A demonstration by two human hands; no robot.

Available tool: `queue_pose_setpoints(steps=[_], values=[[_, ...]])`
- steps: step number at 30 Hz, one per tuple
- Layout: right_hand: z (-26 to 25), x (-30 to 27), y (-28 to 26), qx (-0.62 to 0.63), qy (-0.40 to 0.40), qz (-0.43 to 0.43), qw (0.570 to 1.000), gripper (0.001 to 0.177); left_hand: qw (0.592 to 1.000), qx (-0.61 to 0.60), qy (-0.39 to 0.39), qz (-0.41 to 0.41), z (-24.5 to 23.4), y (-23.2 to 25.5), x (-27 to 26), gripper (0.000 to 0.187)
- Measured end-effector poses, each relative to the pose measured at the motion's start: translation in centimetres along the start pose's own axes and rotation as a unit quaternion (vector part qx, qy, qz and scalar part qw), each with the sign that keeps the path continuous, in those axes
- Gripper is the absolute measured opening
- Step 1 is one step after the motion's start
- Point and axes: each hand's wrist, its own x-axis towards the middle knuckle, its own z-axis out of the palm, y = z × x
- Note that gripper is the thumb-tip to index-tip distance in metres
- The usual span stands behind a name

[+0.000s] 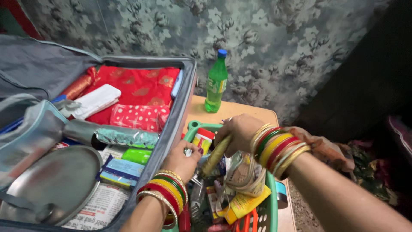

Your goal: The person packs a suitcase with various items including a coconut soap packet, a toiletry bag, a red cloth, a metal plate, a newspaper, and several small toiletries. They arrange the items inside the suitcase and a green basket on a table.

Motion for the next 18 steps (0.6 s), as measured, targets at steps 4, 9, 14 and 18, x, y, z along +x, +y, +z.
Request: queue_pose_setpoints(steps=[4,9,14,18], values=[[-3.3,-0.3,0.8,0.179,-0.001,0.022,0.984,0.041,0.995,-0.043,-0.076,-0.038,-2.7,2.2,0.8,0.027],[-4.2,2.0,-0.4,0.533,0.007,0.071,0.843,0.041,0.960,-0.255,-0.103,-0.057,-7.6,3.4,2.9,0.022],[-3.9,6.8,-4.4,0.732,0.071,0.092,0.671,0.029,0.882,-0.453,-0.098,-0.084,-13.3,1.9,4.3,0.024],[-3.0,10.2,-9.4,0.796,0.063,0.118,0.590,0.023,0.869,-0.486,-0.053,-0.077,-17.2,-0.2,4.8,0.041]])
